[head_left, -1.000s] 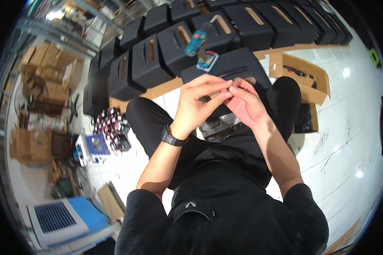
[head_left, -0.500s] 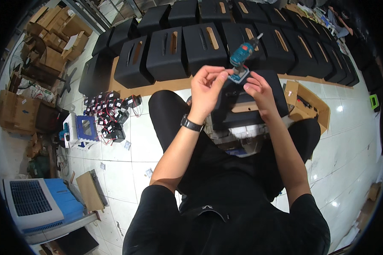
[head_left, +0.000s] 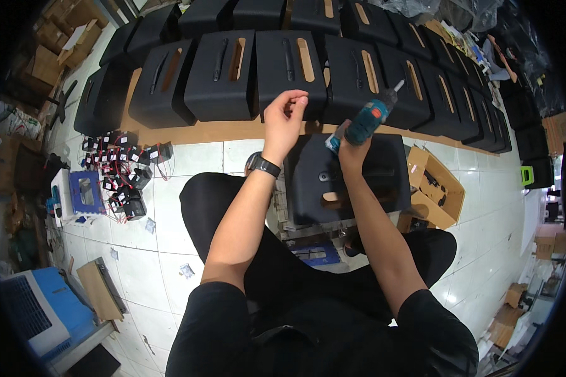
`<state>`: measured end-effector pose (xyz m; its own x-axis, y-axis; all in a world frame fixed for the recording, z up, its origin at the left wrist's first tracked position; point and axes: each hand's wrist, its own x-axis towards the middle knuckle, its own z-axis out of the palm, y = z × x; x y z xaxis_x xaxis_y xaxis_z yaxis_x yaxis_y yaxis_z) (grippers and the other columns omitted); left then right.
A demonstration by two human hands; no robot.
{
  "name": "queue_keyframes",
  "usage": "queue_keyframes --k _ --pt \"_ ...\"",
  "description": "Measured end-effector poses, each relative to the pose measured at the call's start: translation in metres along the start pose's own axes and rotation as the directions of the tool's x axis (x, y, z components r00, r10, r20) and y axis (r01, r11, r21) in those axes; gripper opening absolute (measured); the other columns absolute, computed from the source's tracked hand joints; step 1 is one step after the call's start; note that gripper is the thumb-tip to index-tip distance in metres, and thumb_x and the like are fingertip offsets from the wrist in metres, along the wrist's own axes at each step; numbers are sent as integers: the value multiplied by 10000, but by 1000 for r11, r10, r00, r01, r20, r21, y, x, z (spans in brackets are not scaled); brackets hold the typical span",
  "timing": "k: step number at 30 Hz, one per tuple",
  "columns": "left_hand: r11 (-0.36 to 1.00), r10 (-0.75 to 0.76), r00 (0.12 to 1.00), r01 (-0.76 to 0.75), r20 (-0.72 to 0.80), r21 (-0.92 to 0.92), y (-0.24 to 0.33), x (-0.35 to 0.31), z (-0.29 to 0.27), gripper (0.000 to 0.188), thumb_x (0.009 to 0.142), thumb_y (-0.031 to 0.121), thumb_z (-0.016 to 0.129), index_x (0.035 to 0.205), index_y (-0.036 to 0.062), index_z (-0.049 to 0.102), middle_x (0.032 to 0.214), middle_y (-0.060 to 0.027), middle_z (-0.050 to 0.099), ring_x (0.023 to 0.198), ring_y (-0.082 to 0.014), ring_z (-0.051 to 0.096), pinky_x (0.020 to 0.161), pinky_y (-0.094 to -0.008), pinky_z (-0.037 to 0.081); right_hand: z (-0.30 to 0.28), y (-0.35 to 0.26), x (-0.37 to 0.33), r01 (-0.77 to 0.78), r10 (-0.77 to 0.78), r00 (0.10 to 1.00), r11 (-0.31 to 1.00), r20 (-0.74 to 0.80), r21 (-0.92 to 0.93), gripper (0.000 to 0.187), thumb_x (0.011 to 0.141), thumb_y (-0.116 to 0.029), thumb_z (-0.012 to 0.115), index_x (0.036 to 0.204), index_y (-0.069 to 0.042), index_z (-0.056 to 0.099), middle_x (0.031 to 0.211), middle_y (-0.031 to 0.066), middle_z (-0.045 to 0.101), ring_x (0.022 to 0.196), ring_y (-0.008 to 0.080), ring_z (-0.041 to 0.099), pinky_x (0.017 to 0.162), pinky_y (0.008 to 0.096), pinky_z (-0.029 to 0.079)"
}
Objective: The person assembles black plastic storage bins by attaching wooden handles using a cordless drill. The person picks up each bin, positions the handle, and fastens it with screws, then places the finished unit on a stack.
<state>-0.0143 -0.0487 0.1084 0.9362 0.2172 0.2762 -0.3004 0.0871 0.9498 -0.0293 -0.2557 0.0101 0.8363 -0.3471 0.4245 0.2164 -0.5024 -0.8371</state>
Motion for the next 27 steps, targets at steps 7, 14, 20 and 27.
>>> queue_keyframes --k 7,14,20,27 --pt "972 -67 998 67 -10 226 9 3 -9 142 966 117 711 1051 10 752 846 -38 735 674 -76 621 620 -253 498 -31 1 11 -235 243 967 967 -72 98 272 1001 -225 727 1187 -30 689 1121 57 695 1035 181 637 952 346 487" --pt "952 -224 973 208 52 225 -15 -5 -35 188 1002 177 713 1131 56 778 936 -2 736 846 -88 631 780 -257 514 -155 -111 13 -271 279 930 960 238 -67 63 984 -135 726 1006 -84 697 841 -15 669 726 79 604 681 263 488" --pt "959 -280 882 239 379 154 -5 -29 -4 198 1004 131 704 1154 11 752 914 22 700 859 -59 598 816 -232 492 -253 -113 -31 -35 288 816 890 501 -454 266 910 -154 783 1148 -73 697 1049 83 683 886 225 645 776 327 522" --pt "920 -323 651 47 687 388 -20 -68 10 217 882 -45 716 1092 8 730 779 -107 693 846 -226 749 796 -333 566 -267 -135 -59 -321 518 669 848 533 -421 151 903 -26 736 1043 -19 680 812 11 657 645 76 580 571 244 448"
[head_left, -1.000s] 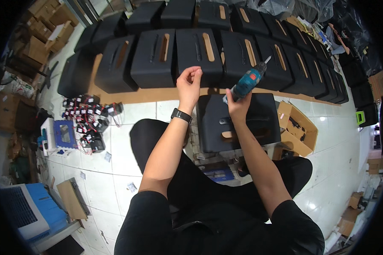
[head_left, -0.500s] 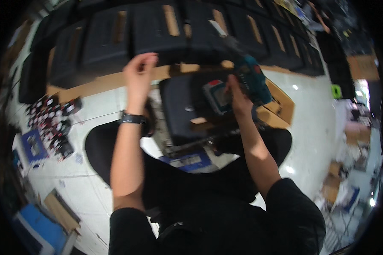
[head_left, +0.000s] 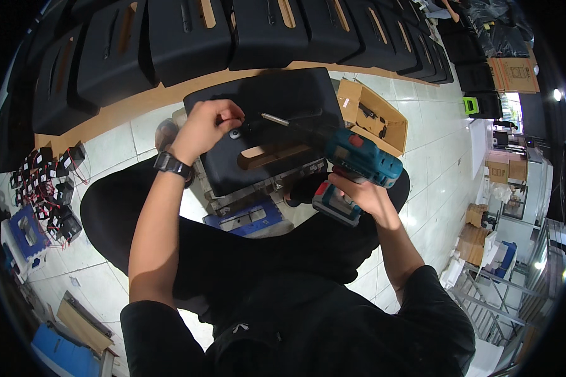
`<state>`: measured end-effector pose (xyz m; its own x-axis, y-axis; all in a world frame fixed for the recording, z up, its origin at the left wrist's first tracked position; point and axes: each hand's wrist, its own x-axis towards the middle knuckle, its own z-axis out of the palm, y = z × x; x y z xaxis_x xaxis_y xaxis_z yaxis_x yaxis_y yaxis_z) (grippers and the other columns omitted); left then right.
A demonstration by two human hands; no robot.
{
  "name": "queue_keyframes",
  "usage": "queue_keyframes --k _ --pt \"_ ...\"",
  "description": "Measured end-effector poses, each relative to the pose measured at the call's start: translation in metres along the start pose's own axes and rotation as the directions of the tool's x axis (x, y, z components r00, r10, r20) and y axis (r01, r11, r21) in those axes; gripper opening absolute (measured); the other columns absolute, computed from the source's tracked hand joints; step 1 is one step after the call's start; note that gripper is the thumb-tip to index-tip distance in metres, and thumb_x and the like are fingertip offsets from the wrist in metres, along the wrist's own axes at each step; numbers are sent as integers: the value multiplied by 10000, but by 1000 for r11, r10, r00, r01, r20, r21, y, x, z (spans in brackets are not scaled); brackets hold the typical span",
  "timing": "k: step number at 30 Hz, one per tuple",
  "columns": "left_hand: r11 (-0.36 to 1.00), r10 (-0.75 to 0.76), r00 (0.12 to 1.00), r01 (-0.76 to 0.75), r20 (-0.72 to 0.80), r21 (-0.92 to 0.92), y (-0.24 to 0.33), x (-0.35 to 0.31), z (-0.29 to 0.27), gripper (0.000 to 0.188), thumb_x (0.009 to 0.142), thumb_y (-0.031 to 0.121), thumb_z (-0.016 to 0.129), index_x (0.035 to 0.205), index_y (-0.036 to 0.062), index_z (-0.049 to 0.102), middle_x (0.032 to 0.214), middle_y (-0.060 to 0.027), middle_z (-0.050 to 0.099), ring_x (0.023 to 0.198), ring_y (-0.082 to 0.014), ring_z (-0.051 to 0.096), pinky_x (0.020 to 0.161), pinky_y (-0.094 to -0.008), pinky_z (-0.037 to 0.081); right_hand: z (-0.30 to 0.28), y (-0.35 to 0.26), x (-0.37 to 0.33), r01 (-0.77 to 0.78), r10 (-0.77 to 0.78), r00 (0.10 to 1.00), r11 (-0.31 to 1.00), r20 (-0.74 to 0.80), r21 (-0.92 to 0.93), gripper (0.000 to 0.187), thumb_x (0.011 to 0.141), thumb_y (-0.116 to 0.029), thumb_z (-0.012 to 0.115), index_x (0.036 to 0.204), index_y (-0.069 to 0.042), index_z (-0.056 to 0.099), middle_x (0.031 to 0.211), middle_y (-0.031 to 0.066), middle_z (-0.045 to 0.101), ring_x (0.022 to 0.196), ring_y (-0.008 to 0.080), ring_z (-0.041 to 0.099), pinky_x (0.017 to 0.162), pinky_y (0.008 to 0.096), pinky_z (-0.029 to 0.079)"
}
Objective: The person assembles black plastic storage bins by attaching wooden handles using a cordless drill. The person picks up each bin, positions the handle, and fastens it with screws, then places the finished unit on a stack.
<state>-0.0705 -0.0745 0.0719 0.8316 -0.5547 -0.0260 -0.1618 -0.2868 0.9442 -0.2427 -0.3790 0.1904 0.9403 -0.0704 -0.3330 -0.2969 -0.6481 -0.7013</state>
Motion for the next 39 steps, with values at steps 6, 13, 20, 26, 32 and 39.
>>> queue_keyframes --k 6,13,20,26,32,39 --pt "999 -13 997 11 -79 -31 -31 -2 34 211 894 -10 726 1102 5 756 849 -117 748 818 -191 728 810 -311 570 14 -4 11 40 -45 998 991 34 125 279 896 -45 753 1172 -26 720 824 5 684 626 62 574 556 248 437" --pt "998 1 996 -6 -91 -61 -38 -1 36 220 871 -2 743 1089 6 770 822 -107 743 767 -138 682 763 -281 551 22 -5 22 51 -58 998 983 36 175 293 897 -62 764 1189 -66 733 761 -21 664 595 54 556 539 242 423" --pt "999 -2 999 -1 -54 -51 -35 -1 32 182 872 16 759 1053 24 776 861 -129 755 795 -234 735 774 -322 569 23 -7 22 8 -20 998 982 61 190 307 887 -52 771 1190 -72 727 811 -14 666 666 67 567 600 245 441" --pt "999 -22 1000 21 -15 -48 -38 -1 31 185 874 21 755 1058 17 771 886 -119 770 783 -228 732 759 -320 565 18 -15 25 -10 -5 995 989 103 148 344 845 -20 754 1180 -46 679 1061 58 696 964 171 640 880 319 524" --pt "999 36 998 -36 -42 6 -42 -1 35 164 863 26 760 1026 31 777 932 -131 767 851 -267 712 802 -353 557 7 -27 38 122 -131 981 990 140 76 379 838 -62 757 1210 -46 685 1133 113 724 1022 222 678 899 358 538" --pt "984 131 986 -116 -103 138 -52 2 42 165 838 59 789 1001 78 789 914 -126 745 930 -314 671 858 -420 540 3 -75 56 175 -153 959 982 239 -74 322 874 -189 748 1170 -64 723 1028 172 768 995 386 729 898 406 562"
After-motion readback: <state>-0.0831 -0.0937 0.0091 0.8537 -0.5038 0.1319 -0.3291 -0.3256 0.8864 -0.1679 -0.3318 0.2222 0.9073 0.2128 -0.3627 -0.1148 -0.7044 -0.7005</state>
